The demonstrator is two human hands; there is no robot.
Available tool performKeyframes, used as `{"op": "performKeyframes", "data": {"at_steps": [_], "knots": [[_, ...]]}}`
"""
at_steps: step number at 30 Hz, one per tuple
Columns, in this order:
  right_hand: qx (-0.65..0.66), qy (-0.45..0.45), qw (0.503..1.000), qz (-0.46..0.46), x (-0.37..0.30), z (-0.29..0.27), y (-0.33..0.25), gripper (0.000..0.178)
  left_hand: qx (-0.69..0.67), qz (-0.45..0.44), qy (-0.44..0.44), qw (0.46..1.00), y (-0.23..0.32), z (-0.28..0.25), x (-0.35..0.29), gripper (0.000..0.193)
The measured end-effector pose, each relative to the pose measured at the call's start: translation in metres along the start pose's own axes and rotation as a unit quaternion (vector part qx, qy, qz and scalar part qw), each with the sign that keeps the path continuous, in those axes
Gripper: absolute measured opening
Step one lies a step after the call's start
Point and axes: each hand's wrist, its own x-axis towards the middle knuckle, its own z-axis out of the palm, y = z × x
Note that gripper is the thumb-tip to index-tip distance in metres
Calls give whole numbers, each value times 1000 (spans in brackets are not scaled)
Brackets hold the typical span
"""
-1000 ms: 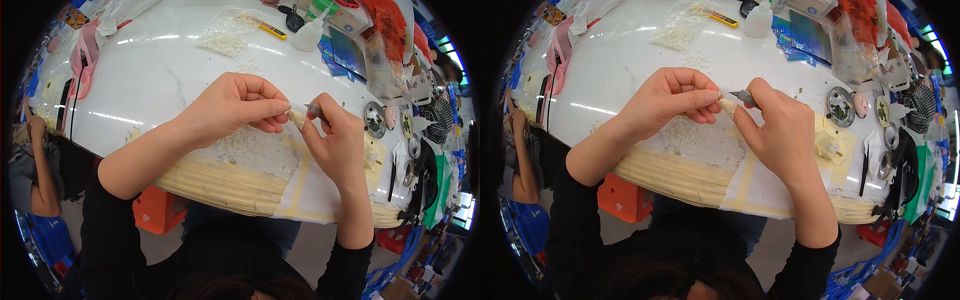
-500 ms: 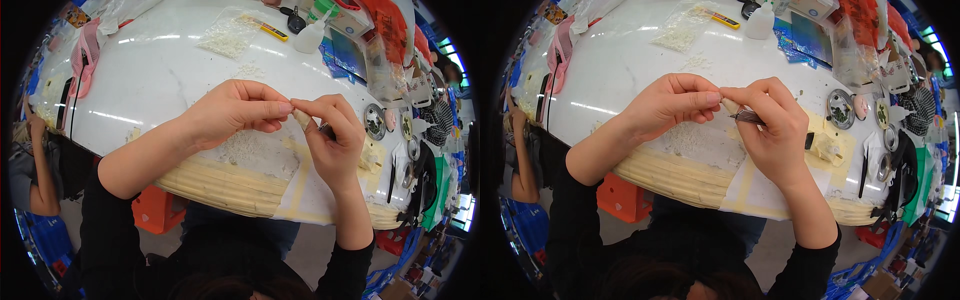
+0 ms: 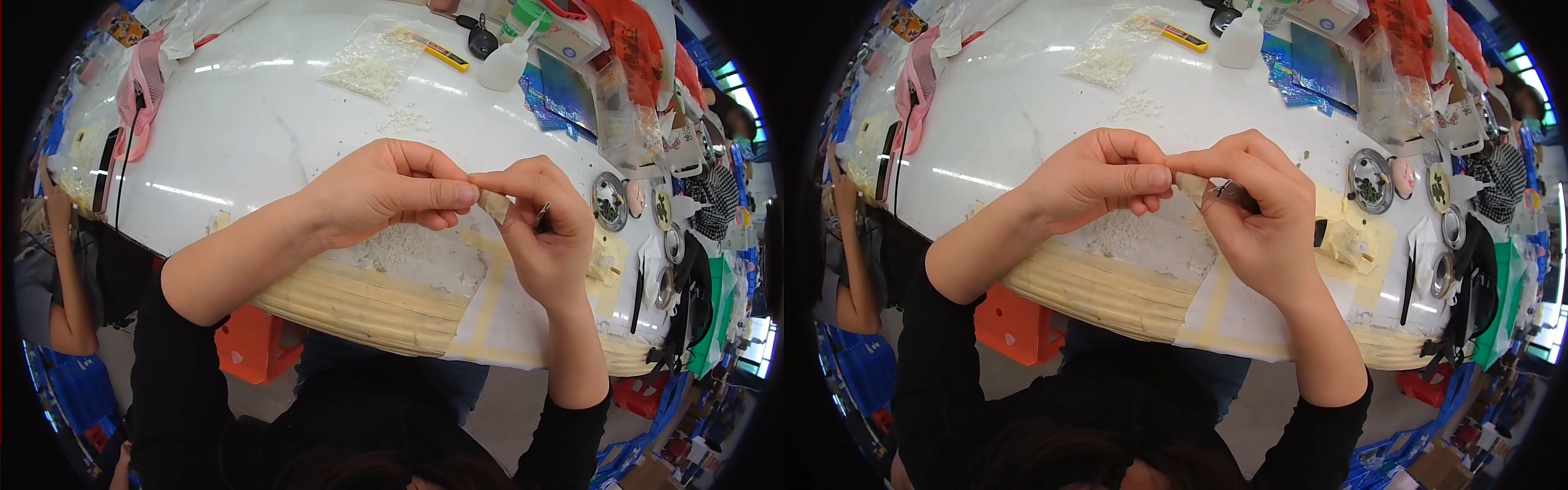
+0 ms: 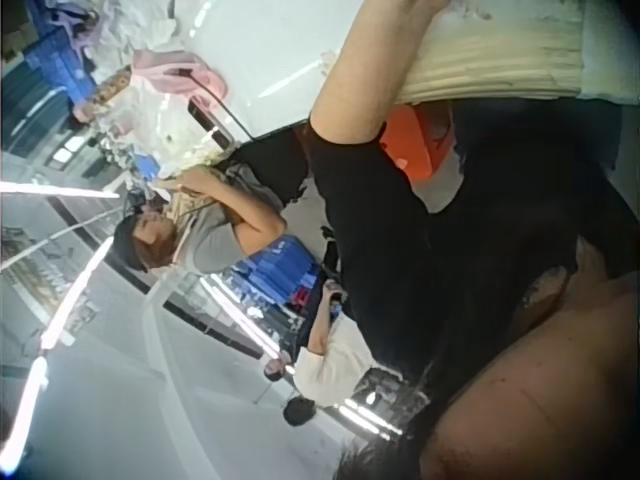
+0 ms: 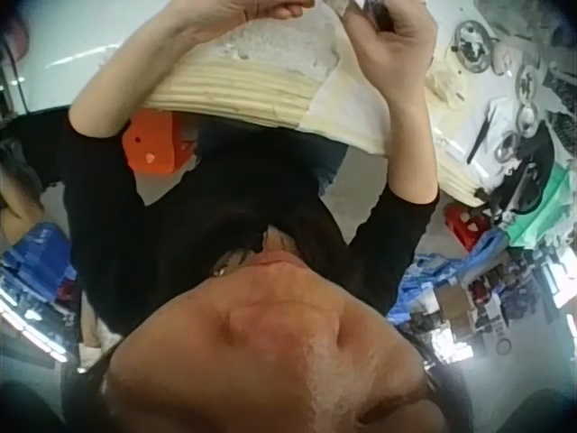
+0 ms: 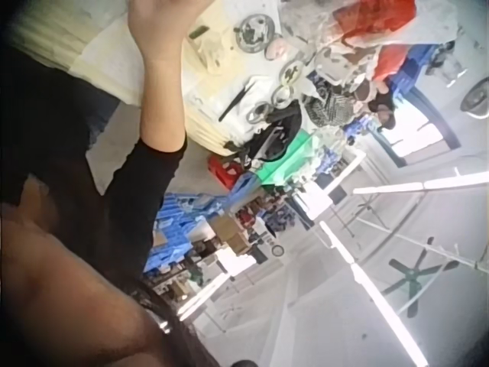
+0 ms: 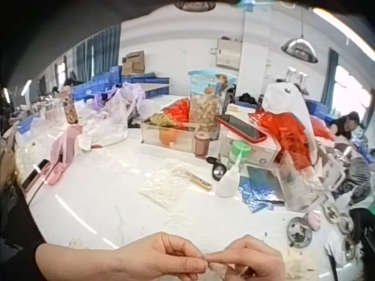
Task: The recorder is manually assembling small white plastic components at a factory workbench.
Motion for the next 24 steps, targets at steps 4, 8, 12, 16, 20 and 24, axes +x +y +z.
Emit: {"op": "performKeyframes", "data": {"at_steps": [4, 8, 12, 16, 20, 24], "knots": [[5, -6, 999, 36, -1, 2, -3, 39, 46, 21, 29, 998, -2, 0, 0, 14], [-113, 38, 992, -26, -2, 7, -1, 40, 74, 55, 79, 993, -3, 5, 3, 16], [-117, 42, 992, -22, -3, 8, -2, 44, 66, 31, 81, 994, 0, 7, 1, 16], [-95, 32, 995, -2, -2, 6, -2, 47, 130, 90, 68, 985, 0, 7, -1, 14], [-72, 32, 997, 12, -1, 4, -4, 46, 242, 199, 61, 948, -7, 6, -1, 13], [-72, 33, 997, 3, 1, 4, -5, 42, 226, 215, 37, 950, -7, 4, 1, 14]]}}
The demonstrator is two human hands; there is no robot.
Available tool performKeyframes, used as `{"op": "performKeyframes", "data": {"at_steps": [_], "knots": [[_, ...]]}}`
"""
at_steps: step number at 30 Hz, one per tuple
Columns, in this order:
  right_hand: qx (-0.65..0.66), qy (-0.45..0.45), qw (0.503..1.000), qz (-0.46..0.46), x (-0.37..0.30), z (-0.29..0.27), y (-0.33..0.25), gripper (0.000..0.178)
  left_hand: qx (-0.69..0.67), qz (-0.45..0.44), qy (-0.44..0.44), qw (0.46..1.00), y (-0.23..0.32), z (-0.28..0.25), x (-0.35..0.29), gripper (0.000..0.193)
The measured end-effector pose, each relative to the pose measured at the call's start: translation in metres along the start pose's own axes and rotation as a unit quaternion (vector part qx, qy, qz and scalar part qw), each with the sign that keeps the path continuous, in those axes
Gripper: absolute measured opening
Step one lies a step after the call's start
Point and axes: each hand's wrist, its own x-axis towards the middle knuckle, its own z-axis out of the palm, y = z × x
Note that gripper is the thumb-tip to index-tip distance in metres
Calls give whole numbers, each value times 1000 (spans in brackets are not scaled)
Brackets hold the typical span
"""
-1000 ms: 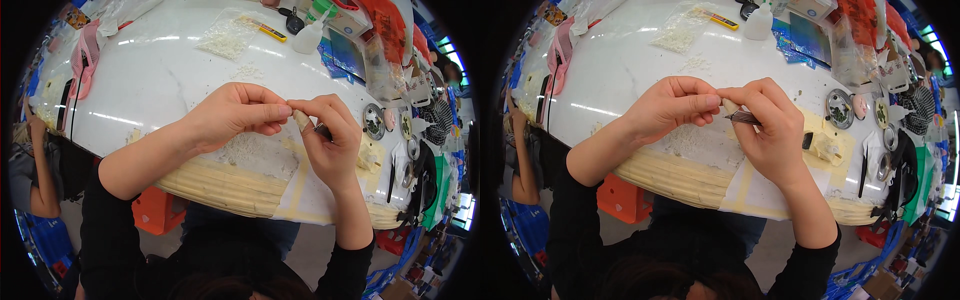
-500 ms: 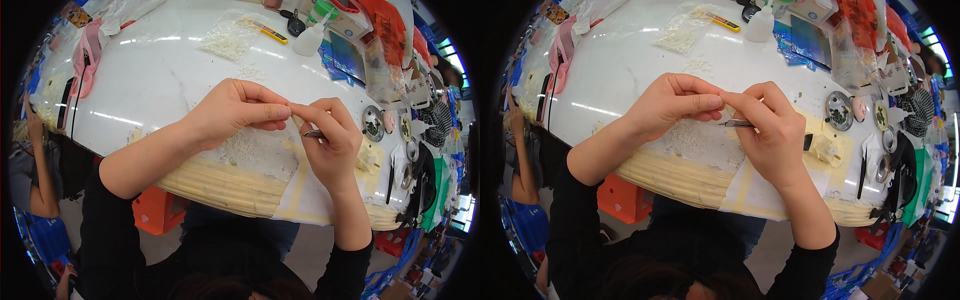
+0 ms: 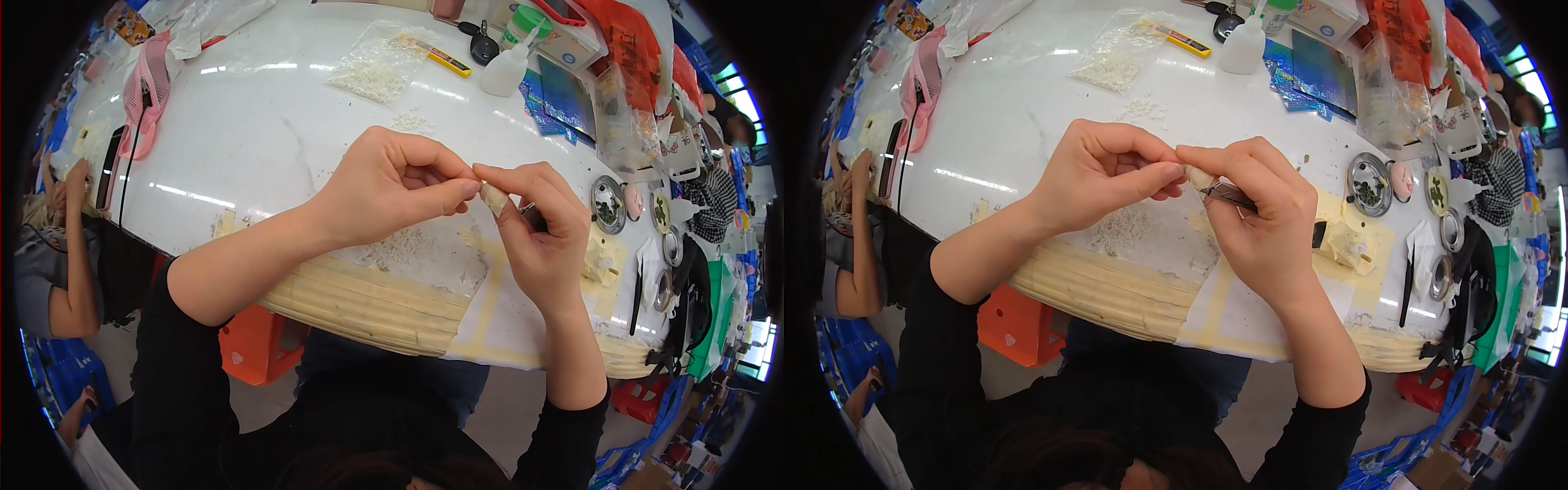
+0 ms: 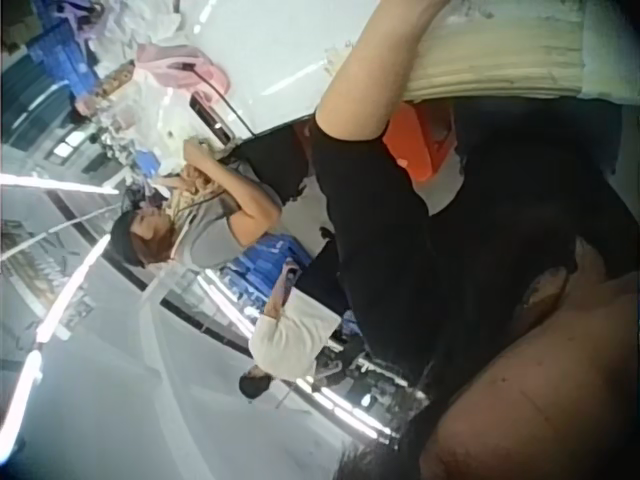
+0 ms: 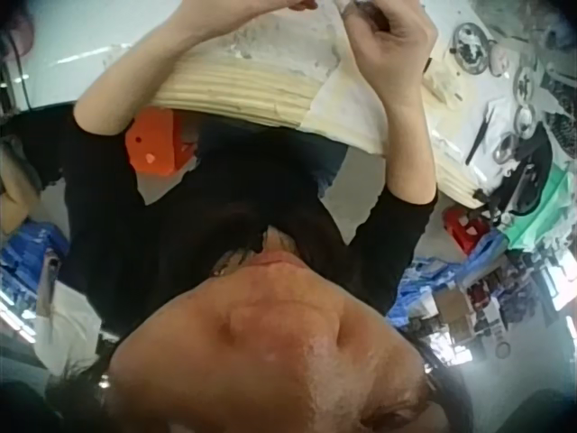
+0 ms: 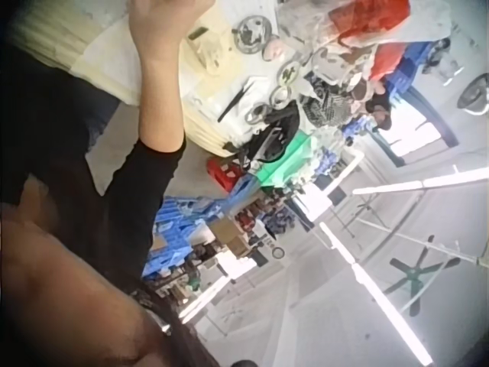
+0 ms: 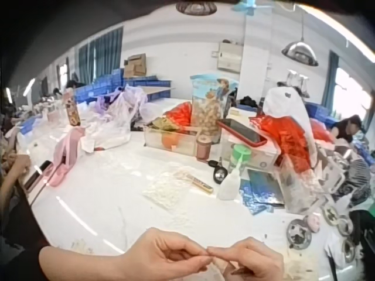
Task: The recorder is manually assembling small white plastic components at a factory workbench.
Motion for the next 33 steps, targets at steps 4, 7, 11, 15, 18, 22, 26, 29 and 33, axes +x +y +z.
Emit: {"op": "performKeyframes", "data": {"at_steps": [4, 7, 11, 15, 18, 22, 26, 29, 33], "knots": [[37, 14, 999, 27, -1, 4, -5, 35, -113, -61, 5, 992, 3, 0, 2, 15], [22, 8, 1000, 7, -1, 1, -2, 32, -118, -74, -2, 990, 5, 2, 1, 15], [-2, 9, 1000, -18, 0, 1, -3, 29, -87, -42, 13, 995, 1, 5, -1, 12], [-18, -6, 1000, -20, 0, 0, -7, 30, 70, 106, 42, 991, -5, 5, -3, 11], [-66, -46, 997, -8, 1, -1, -6, 31, 128, 145, 55, 980, -4, 4, -2, 11], [-166, -49, 985, -24, -3, 1, 2, 31, 143, 150, 48, 977, -2, 5, -1, 13], [-192, -41, 980, -20, -3, 1, 4, 30, 169, 164, 47, 971, -3, 4, 1, 13], [-217, -42, 975, -25, -3, 0, 5, 27, 185, 178, 38, 966, -4, 2, 0, 14], [-219, -31, 975, -30, -3, 0, 6, 25, 180, 177, 39, 967, -2, 3, 0, 14]]}}
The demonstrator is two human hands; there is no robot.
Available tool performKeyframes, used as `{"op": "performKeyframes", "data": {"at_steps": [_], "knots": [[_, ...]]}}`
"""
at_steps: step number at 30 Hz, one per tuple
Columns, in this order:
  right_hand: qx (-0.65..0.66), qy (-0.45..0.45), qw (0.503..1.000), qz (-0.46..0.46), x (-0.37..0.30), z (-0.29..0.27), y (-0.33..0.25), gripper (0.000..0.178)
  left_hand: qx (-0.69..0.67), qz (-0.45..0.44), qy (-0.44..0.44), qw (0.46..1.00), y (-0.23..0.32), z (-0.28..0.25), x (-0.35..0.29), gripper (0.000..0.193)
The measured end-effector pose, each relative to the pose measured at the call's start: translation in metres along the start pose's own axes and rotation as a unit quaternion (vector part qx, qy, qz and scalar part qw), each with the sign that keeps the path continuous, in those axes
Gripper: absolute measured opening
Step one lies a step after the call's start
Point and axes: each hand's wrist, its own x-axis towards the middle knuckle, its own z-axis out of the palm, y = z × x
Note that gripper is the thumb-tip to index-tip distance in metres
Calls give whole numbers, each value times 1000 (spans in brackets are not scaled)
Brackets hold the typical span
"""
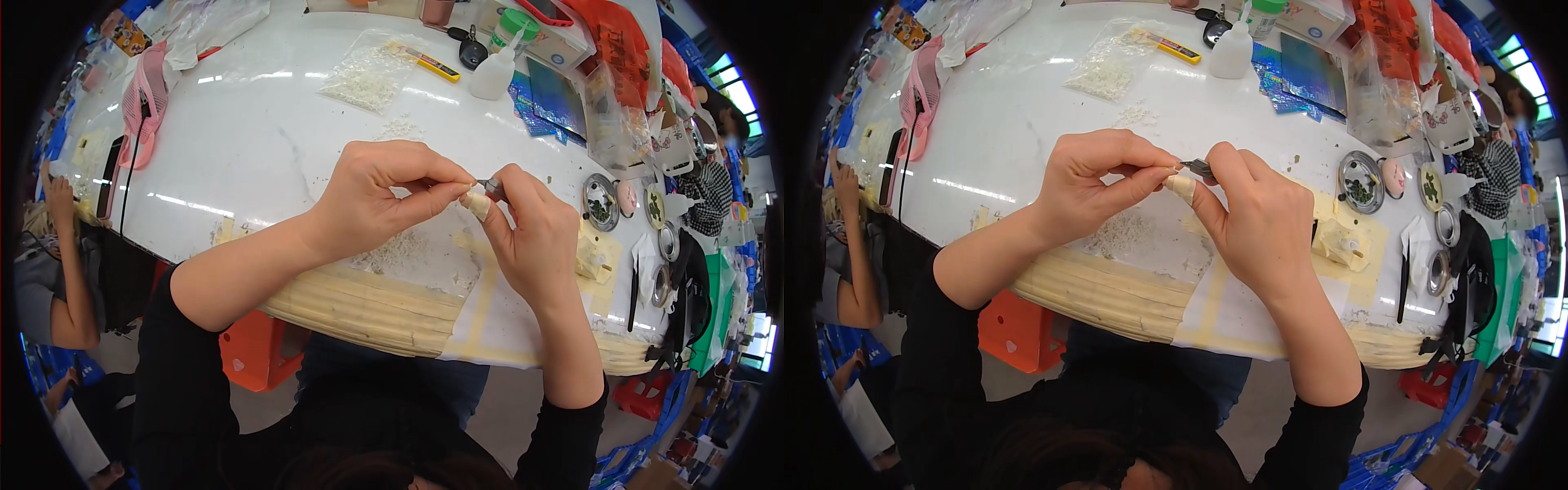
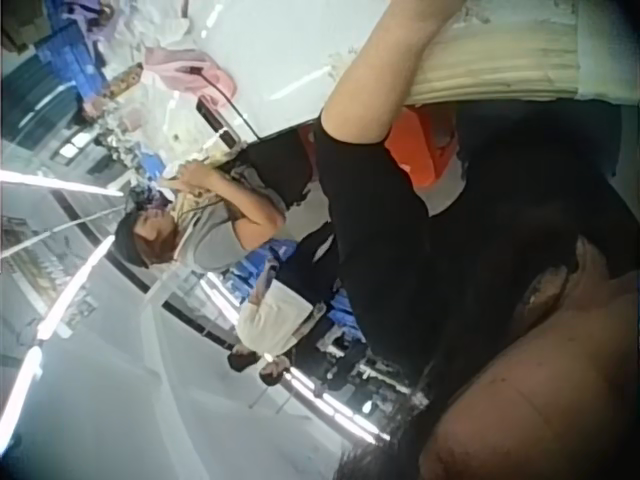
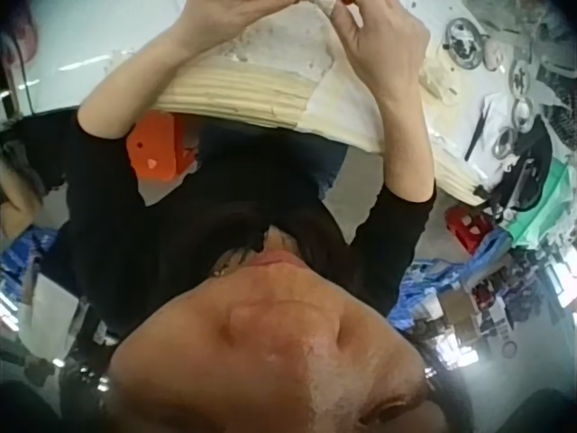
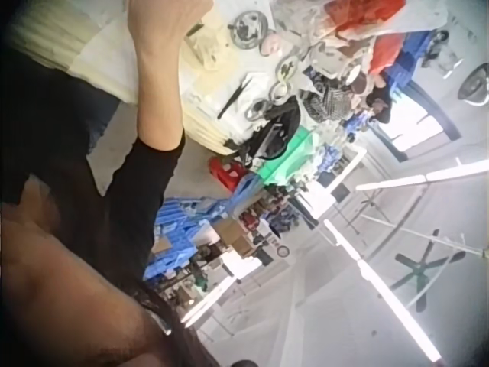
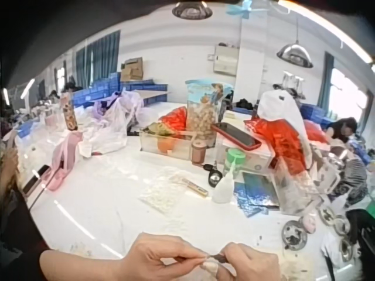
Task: The recorder is manually assembling small white plastic components at a factory workbench.
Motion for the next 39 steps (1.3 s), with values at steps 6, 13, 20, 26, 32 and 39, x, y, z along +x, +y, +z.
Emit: {"op": "performKeyframes", "data": {"at_steps": [6, 13, 20, 26, 32, 39], "knots": [[11, -11, 1000, 7, 0, -2, -1, 25, 57, 36, 0, 998, -2, -1, 1, 15], [4, -8, 1000, 1, 0, -1, -1, 24, 120, 104, 8, 987, -2, -1, 3, 17], [33, -20, 999, 32, 0, -2, -4, 28, 130, 116, 13, 985, -1, -1, 3, 17], [7, -13, 1000, -2, 0, -2, 1, 21, 134, 117, 12, 984, 0, -1, 3, 18], [2, -11, 1000, -9, 0, -4, -1, 21, 145, 124, 11, 982, 2, -2, 2, 19], [0, -11, 1000, -15, 0, -5, -2, 18, 156, 132, -1, 979, 3, -3, 2, 21]]}}
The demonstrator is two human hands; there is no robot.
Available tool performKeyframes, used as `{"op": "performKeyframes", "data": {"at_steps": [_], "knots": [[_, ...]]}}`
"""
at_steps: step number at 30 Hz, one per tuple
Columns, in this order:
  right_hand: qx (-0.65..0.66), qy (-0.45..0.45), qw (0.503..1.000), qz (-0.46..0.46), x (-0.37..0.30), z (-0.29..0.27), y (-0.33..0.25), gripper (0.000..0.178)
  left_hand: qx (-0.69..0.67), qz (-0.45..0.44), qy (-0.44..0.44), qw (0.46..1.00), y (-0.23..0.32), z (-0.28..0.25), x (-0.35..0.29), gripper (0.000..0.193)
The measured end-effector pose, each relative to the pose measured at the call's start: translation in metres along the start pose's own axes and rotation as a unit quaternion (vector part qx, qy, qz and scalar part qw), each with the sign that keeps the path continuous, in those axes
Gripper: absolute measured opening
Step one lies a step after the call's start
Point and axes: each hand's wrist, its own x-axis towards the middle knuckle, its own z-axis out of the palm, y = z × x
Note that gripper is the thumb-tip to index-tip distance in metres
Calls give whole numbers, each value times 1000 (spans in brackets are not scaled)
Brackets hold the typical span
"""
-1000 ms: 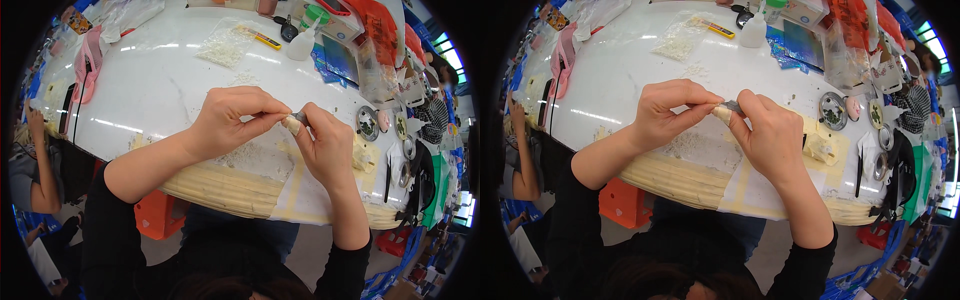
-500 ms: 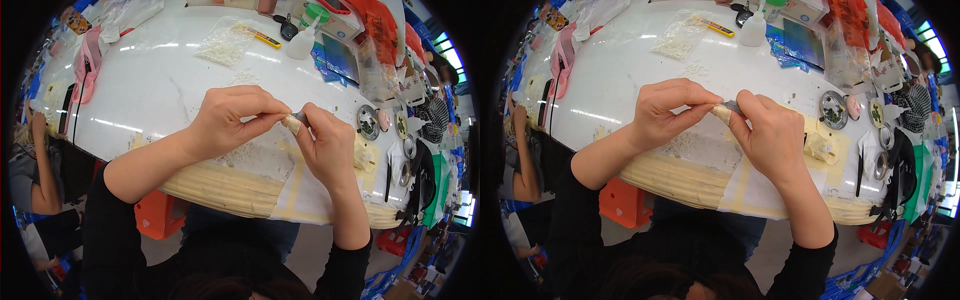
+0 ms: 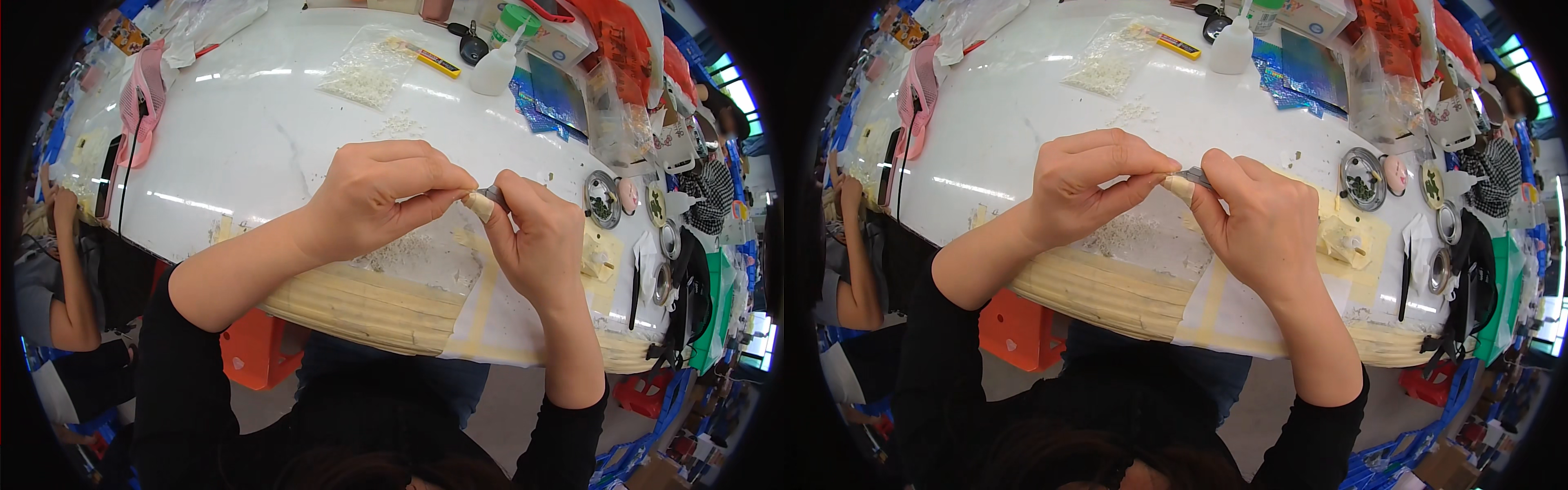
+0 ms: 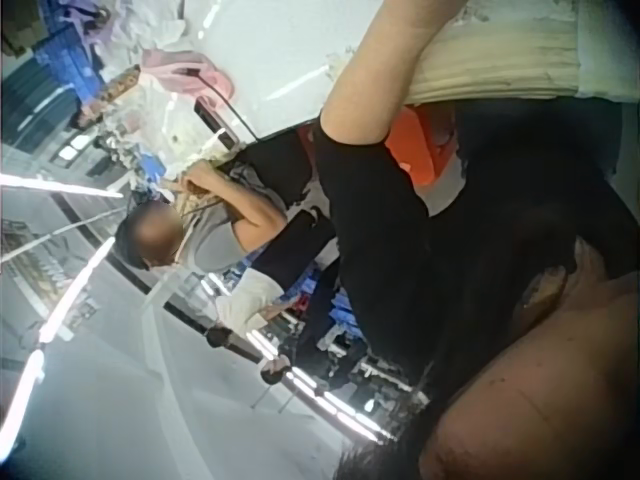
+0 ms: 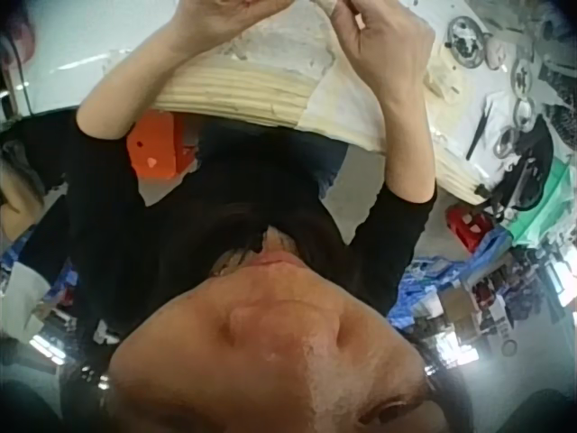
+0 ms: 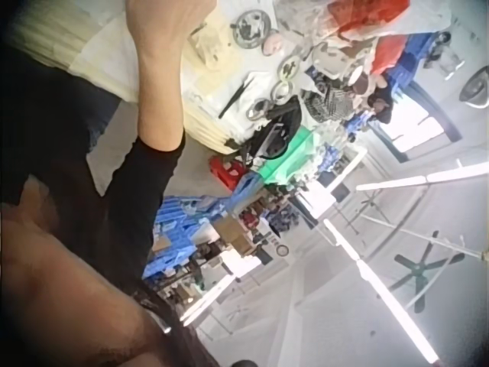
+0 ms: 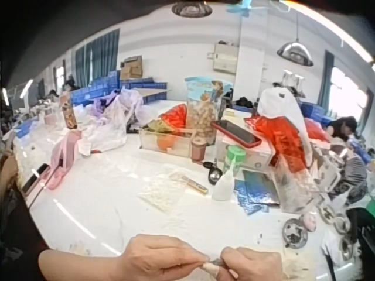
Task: The recorder is manually assembling small white plastic components at a factory workbench.
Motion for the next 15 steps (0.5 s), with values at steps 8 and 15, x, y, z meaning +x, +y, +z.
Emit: {"op": "performKeyframes", "data": {"at_steps": [8, 15], "knots": [[-1, -1, 1000, -5, 0, -1, 0, 18, 2, 4, 3, 1000, -1, 1, -1, 21], [-9, -8, 1000, -6, -1, -2, -1, 18, 11, 5, 3, 1000, 0, 0, 0, 21]]}}
